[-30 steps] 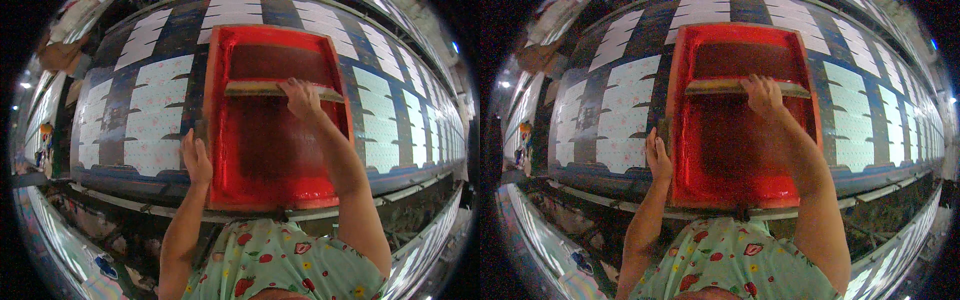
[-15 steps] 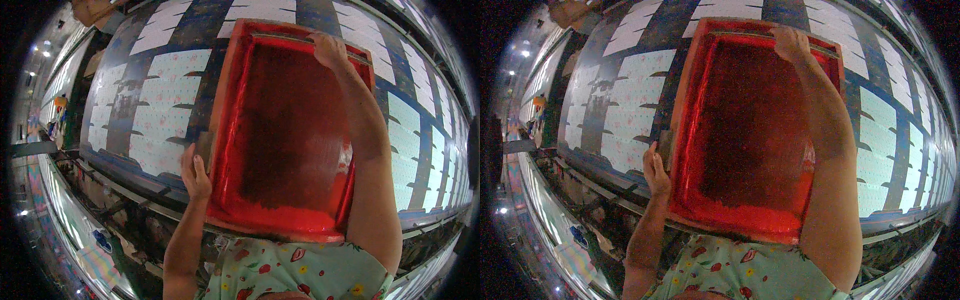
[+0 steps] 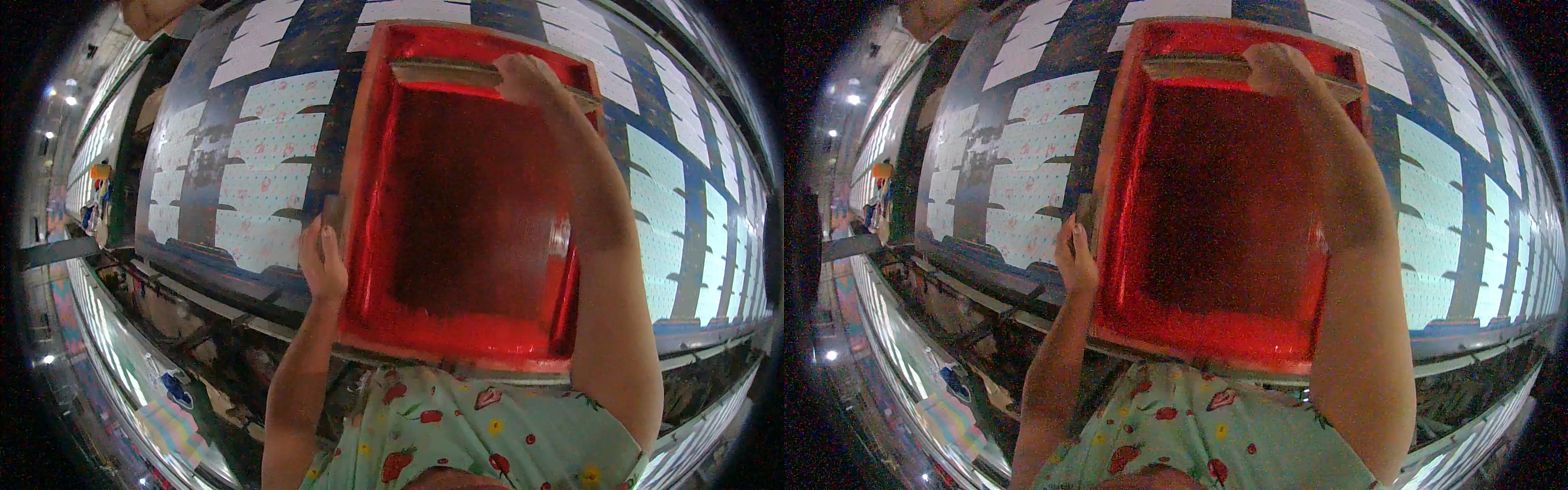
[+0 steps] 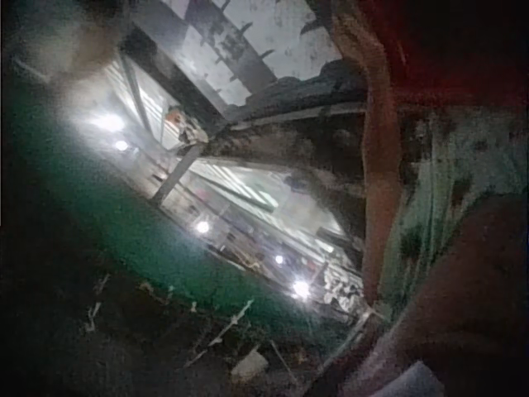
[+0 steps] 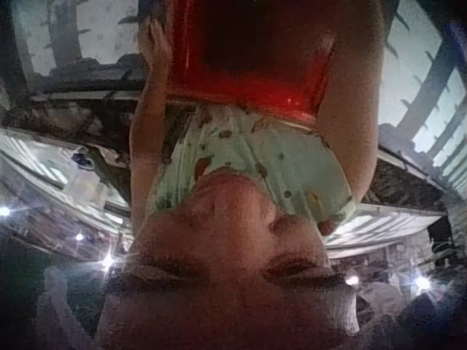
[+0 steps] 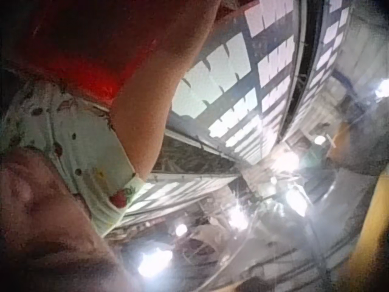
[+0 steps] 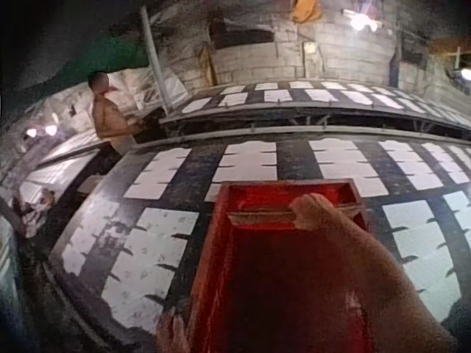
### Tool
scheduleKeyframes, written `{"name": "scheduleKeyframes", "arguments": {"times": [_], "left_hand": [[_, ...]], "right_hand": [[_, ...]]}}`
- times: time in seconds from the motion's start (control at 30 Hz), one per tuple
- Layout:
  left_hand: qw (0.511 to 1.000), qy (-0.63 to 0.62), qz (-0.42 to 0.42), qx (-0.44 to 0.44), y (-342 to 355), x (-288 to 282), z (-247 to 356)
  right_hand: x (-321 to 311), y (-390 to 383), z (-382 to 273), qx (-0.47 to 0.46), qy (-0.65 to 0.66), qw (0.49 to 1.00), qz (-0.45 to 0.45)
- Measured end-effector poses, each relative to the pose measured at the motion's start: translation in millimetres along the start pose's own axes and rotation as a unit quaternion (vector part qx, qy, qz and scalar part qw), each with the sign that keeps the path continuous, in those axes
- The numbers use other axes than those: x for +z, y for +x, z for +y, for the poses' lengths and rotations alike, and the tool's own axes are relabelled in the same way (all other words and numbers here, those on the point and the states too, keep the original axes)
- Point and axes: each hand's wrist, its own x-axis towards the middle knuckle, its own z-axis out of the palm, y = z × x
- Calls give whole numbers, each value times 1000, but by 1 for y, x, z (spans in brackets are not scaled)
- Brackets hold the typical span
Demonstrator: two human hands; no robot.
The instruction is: The person holds a red rectangular tray filled with red paste and uses a wooden squeegee to spread the paste evenly across the surface. The person repeatedly moves the squeegee back and forth to smooth the paste and then lifts the tray to inspect the surface.
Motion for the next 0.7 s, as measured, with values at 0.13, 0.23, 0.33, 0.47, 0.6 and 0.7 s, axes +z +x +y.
{"name": "scheduleKeyframes", "arguments": {"times": [0.13, 0.23, 0.33, 0.47, 0.6, 0.7], "left_hand": [[1000, -4, 28, -2, 4, 5, -5], [999, -41, 2, -13, 8, 4, -10], [995, -99, 3, -3, 8, 5, -15], [992, -122, 16, 38, 7, 7, -20], [993, -98, 33, 60, 9, 10, -19], [995, -63, 33, 70, 6, 9, -15]], "right_hand": [[-3, -67, -57, 7, 26, 1000, 11], [-12, -122, -102, 10, 42, 999, -12], [-16, -182, -155, 23, 57, 998, 2], [-30, -252, -218, 23, 25, 998, -56], [-40, -318, -281, 65, 7, 993, -93], [-46, -356, -318, 83, 6, 988, -133]]}}
